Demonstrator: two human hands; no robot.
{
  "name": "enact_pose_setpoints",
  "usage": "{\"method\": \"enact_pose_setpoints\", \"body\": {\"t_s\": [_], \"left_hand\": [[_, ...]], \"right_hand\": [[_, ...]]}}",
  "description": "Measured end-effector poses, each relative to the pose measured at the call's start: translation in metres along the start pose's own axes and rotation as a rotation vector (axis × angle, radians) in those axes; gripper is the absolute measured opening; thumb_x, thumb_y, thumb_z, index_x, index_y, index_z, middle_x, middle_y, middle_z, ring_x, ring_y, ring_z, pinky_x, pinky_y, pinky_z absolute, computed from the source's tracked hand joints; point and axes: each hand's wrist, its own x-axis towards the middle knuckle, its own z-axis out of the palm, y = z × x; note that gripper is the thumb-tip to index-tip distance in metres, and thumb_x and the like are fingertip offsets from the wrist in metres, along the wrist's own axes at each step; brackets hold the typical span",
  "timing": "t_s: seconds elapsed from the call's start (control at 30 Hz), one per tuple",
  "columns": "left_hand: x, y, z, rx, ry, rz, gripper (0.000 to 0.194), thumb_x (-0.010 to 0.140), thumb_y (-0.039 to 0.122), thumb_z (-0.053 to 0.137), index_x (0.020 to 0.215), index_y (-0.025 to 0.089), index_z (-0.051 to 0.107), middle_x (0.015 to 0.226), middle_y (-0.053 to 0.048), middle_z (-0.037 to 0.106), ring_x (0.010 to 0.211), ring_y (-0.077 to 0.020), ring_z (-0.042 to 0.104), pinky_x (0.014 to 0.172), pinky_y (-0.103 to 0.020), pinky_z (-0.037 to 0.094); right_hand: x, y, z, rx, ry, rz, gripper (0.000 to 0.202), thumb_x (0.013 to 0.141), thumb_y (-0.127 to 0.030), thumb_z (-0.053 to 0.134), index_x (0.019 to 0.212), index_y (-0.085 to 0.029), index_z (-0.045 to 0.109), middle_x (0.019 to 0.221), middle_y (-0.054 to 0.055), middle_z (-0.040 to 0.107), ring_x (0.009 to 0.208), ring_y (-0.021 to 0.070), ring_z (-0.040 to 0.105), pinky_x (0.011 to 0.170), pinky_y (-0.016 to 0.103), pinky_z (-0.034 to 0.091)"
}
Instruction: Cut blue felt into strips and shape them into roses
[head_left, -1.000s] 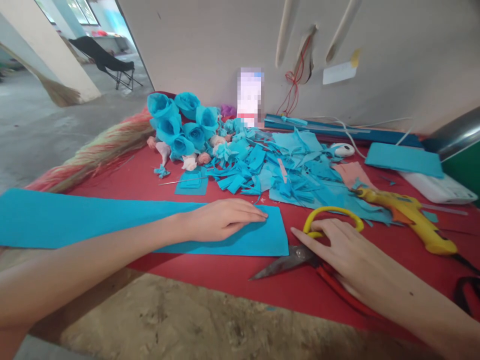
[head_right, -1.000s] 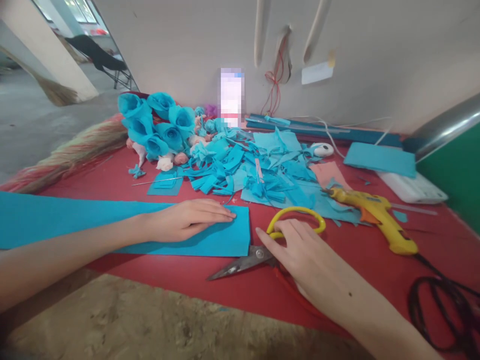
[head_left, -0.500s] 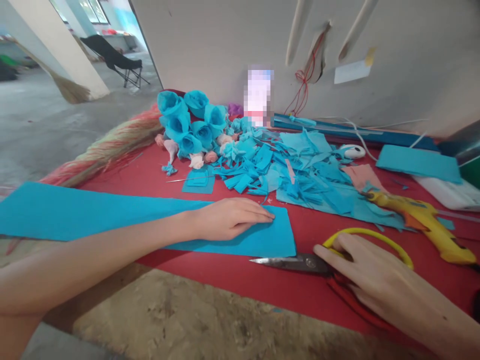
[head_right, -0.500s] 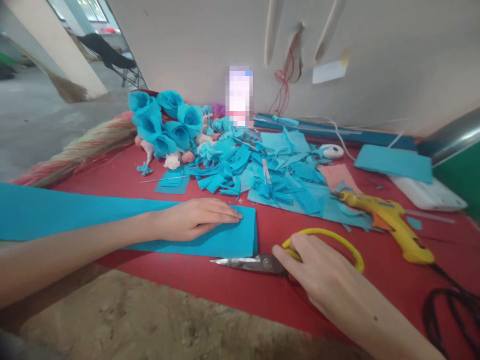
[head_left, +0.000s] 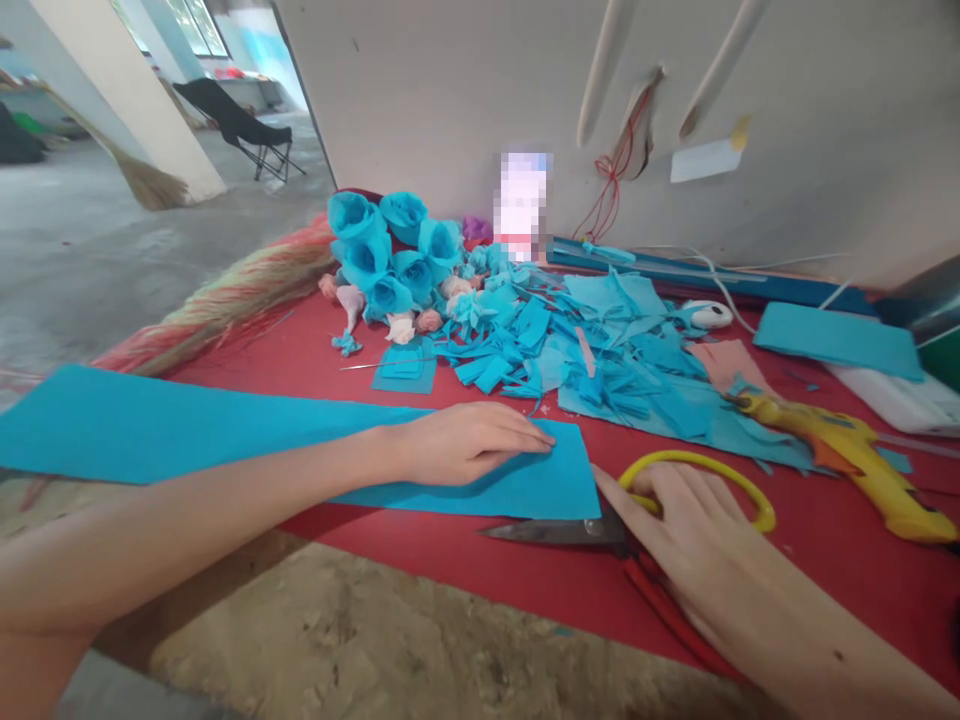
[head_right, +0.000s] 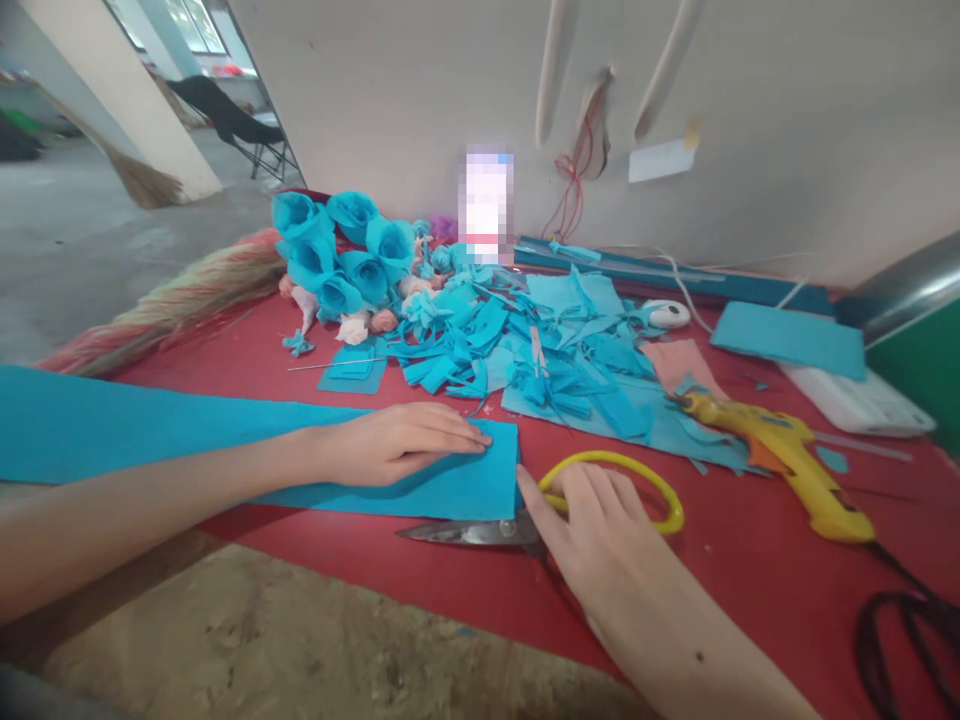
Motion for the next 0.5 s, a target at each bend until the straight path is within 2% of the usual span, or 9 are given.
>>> {"method": "enact_pose_setpoints", "body": {"t_s": [0.1, 0.27, 0.4, 0.5], "left_hand": [[0.0, -0.001, 0.0, -0.001, 0.009, 0.009, 0.034, 0.089, 0.009, 0.035, 0.116, 0.009, 0.055, 0.121, -0.01, 0.057, 0.114, -0.0179, 0.05, 0.101, -0.03, 0.037], [-0.001, -0.001, 0.0, -0.007, 0.018, 0.01, 0.033, 0.089, 0.011, 0.035, 0.116, 0.01, 0.055, 0.122, -0.01, 0.056, 0.114, -0.0182, 0.05, 0.1, -0.03, 0.037], [-0.001, 0.0, 0.0, -0.011, 0.019, 0.008, 0.033, 0.09, 0.011, 0.035, 0.116, 0.012, 0.055, 0.121, -0.01, 0.057, 0.114, -0.0181, 0.05, 0.1, -0.031, 0.038], [-0.001, 0.001, 0.0, -0.006, 0.027, 0.011, 0.032, 0.089, 0.011, 0.036, 0.115, 0.013, 0.055, 0.12, -0.01, 0.058, 0.114, -0.0179, 0.051, 0.1, -0.031, 0.038]], "right_hand": [[0.003, -0.002, -0.001, 0.083, -0.048, 0.022, 0.05, 0.065, 0.001, 0.035, 0.113, -0.004, 0.048, 0.075, 0.012, 0.051, 0.069, 0.0247, 0.049, 0.056, 0.037, 0.044], [-0.004, 0.0, -0.003, 0.18, -0.066, 0.065, 0.048, 0.065, 0.002, 0.034, 0.107, -0.008, 0.054, 0.074, 0.01, 0.054, 0.067, 0.0208, 0.05, 0.057, 0.032, 0.044], [-0.008, 0.004, 0.0, 0.169, 0.012, 0.016, 0.032, 0.076, -0.002, 0.036, 0.096, -0.01, 0.06, 0.069, 0.008, 0.054, 0.063, 0.0182, 0.05, 0.055, 0.029, 0.043], [-0.008, 0.006, 0.008, 0.135, 0.107, -0.004, 0.029, 0.082, -0.004, 0.034, 0.093, -0.011, 0.06, 0.065, 0.006, 0.052, 0.059, 0.0161, 0.048, 0.053, 0.026, 0.039]]}}
